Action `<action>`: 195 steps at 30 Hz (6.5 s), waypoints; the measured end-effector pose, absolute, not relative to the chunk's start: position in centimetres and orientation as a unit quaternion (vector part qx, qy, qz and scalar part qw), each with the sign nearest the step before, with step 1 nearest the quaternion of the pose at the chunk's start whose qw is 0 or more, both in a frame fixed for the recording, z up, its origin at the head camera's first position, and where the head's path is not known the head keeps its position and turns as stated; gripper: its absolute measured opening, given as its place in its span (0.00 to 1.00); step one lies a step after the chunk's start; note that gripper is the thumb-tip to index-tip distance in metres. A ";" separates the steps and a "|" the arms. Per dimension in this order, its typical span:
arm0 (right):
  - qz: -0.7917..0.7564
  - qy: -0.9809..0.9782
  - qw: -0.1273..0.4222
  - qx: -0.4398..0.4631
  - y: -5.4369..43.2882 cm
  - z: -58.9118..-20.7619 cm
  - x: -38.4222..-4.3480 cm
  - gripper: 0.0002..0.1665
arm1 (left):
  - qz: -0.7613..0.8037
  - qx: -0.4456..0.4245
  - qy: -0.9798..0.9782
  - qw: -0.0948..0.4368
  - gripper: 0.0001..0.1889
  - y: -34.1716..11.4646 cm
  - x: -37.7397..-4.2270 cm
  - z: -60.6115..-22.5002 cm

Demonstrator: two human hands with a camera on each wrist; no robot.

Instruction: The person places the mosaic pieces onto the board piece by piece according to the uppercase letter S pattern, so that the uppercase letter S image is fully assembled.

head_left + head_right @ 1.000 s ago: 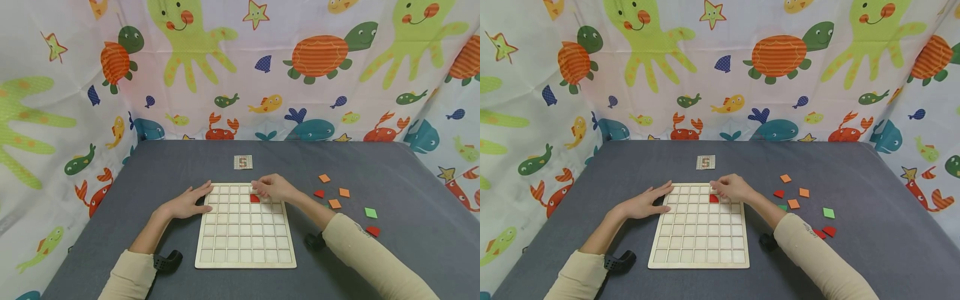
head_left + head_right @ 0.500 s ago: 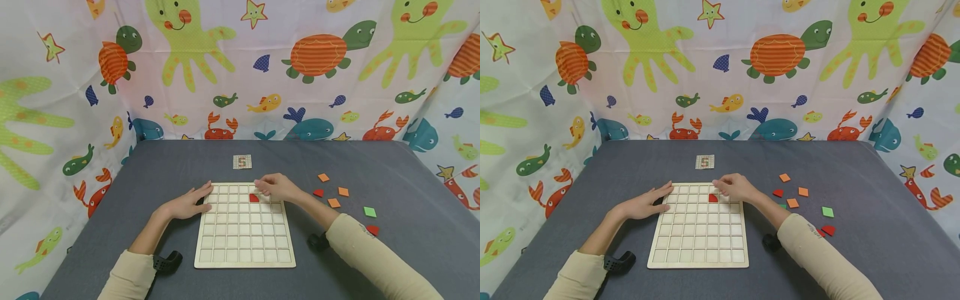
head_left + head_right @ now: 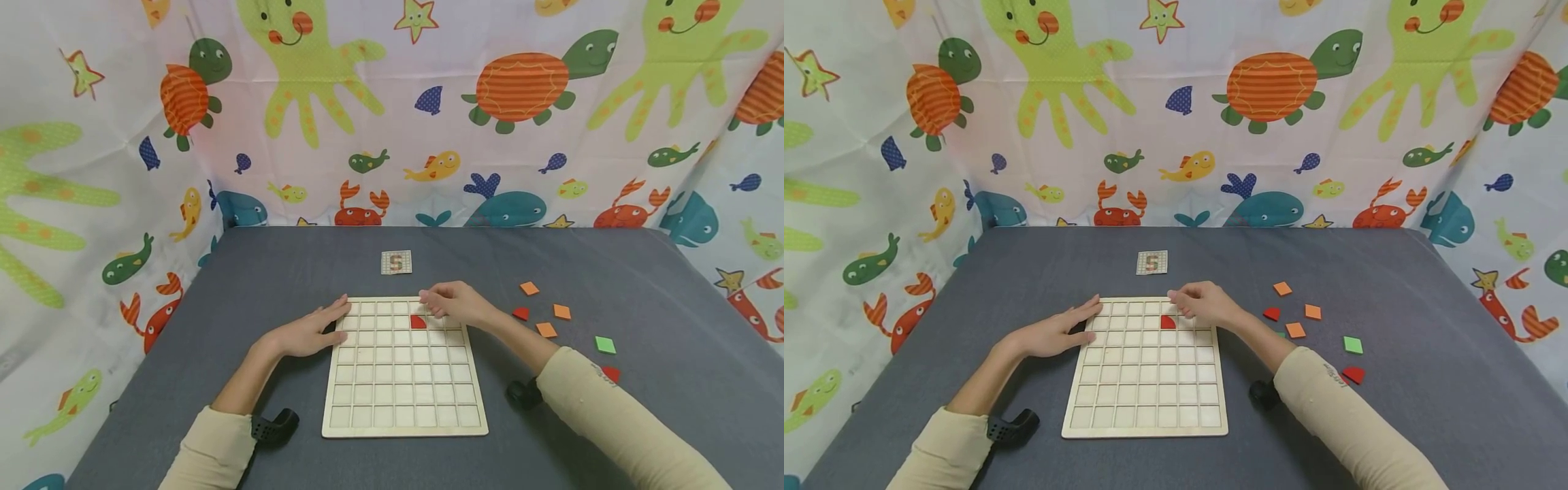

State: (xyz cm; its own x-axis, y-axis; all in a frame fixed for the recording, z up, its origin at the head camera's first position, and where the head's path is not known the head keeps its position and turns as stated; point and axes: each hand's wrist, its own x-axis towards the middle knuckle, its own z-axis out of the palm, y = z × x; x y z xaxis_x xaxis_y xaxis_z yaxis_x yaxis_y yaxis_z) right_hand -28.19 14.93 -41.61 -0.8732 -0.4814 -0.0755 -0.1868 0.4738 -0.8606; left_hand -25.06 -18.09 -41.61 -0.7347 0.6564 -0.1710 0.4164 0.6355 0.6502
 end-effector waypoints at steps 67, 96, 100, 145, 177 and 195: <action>-0.531 0.827 0.184 -0.004 35.5 -40.4 -28.1 0.50 | 0.290 0.313 0.887 0.178 0.34 -18.4 -25.4 -42.3; -0.404 0.899 0.146 -0.081 36.2 -41.2 -26.0 0.29 | 0.283 0.308 0.892 0.172 0.35 -18.4 -25.4 -42.3; -0.397 0.901 0.142 -0.098 36.1 -41.1 -25.8 0.29 | 0.284 0.309 0.891 0.172 0.35 -18.4 -25.4 -42.3; -0.321 0.929 0.113 -0.148 35.5 -40.2 -26.1 0.22 | 0.287 0.295 0.896 0.170 0.36 -18.3 -25.3 -42.1; -0.382 0.908 0.122 -0.121 33.3 -40.1 -26.4 0.24 | 0.290 0.306 0.890 0.175 0.36 -18.2 -25.4 -42.0; -0.392 0.901 0.114 -0.148 29.2 -40.3 -27.2 0.22 | 0.292 0.307 0.888 0.180 0.36 -18.1 -25.4 -42.1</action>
State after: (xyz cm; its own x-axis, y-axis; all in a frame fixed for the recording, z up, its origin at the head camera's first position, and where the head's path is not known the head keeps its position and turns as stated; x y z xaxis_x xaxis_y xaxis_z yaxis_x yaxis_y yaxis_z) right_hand -27.21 29.20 -40.35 -0.9303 -0.3559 -0.0891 -0.1774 0.6488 -0.7400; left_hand -25.35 -18.15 -42.08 -0.7468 0.6501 -0.1401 0.4401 0.6411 0.6288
